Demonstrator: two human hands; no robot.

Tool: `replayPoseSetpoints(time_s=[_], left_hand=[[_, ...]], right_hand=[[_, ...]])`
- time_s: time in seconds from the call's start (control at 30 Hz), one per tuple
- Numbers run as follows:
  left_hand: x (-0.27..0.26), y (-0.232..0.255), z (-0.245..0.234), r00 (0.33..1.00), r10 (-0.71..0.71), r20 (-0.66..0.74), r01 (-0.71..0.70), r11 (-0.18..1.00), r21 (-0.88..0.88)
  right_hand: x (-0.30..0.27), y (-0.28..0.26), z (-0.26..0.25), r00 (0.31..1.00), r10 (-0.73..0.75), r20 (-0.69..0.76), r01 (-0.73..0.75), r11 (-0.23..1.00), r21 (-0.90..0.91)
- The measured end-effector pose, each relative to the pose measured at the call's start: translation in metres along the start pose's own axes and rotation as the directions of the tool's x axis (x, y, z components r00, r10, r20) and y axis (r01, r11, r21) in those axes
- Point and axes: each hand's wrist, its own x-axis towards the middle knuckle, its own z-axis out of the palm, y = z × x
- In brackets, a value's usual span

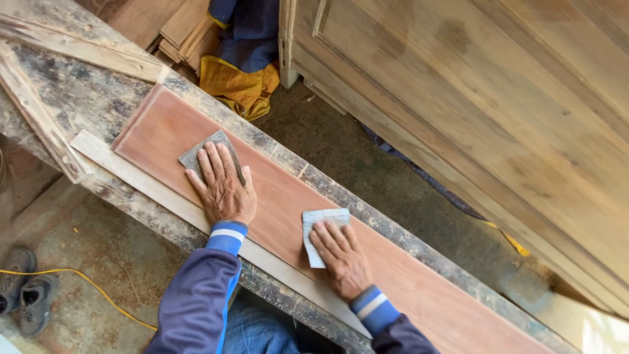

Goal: Sanding a piece of wood using hand sandpaper and an electric orbital sander.

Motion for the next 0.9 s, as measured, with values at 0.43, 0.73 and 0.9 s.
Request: replayPoseSetpoints(time_s=[0.43,0.73,0.9], left_hand=[[0.0,0.003,0.003,1.0,0.006,-0.003,-0.006,1.0,0.008],[0.004,0.003,0.001,1.0,0.024,-0.018,-0.024,1.0,-0.015],[-0.001,0.003,-0.001,1.0,0.002,0.012,-0.002,1.0,-0.023]], right_hand=[[-0.09,0.012,0.03,0.972,0.226,0.057,-0.211,0.956,-0.204],[-0.124,0.02,0.017,0.982,0.139,0.129,-0.128,0.988,-0.089],[-0.245,0.041,0.036,0.975,0.216,-0.042,-0.22,0.967,-0.132]])
